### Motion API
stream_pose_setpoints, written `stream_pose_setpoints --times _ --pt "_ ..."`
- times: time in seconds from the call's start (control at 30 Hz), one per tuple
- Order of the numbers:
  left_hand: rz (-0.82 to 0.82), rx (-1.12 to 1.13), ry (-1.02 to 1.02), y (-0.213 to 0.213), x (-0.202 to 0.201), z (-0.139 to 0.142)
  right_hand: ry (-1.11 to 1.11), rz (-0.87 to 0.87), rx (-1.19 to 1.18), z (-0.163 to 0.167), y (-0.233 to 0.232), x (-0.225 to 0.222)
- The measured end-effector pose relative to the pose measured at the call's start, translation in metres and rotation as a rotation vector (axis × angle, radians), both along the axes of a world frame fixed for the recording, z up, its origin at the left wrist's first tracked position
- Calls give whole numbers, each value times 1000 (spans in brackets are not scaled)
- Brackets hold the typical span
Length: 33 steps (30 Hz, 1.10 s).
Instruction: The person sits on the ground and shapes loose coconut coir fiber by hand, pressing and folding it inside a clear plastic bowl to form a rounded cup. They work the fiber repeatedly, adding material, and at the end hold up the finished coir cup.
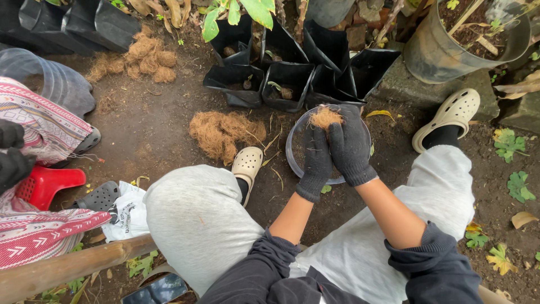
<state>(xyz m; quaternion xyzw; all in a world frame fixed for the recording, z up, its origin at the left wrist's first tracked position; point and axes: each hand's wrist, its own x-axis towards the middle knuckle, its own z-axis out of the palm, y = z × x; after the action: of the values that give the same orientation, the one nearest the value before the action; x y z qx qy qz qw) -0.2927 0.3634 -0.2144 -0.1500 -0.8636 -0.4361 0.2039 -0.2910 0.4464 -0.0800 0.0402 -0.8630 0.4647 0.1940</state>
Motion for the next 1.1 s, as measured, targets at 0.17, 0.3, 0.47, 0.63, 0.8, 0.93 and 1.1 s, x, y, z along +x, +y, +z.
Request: stream_pose_setpoints --times 0.17,0.3,0.47,0.63,0.8,0.93,1.1 --pt "-194 704 -613 -5 -9 0 -9 29 132 -2 1 -6" --pt "-148 372 -467 -8 -13 0 -253 104 73 -8 5 -12" --pt "-109 994 -841 -17 -23 -7 -239 435 430 -30 18 -34" --pt "-31 1377 -874 -31 -35 -15 -719 542 515 -62 3 -89" --pt "-111 1670 -758 -36 -53 -17 -679 1036 1172 -69 -52 -150" --pt "-87 1714 -796 -46 -71 -18 -591 790 1280 -37 -82 -200" --pt "-4 1654 -852 -55 -62 -26 -403 486 1279 14 -86 -278"
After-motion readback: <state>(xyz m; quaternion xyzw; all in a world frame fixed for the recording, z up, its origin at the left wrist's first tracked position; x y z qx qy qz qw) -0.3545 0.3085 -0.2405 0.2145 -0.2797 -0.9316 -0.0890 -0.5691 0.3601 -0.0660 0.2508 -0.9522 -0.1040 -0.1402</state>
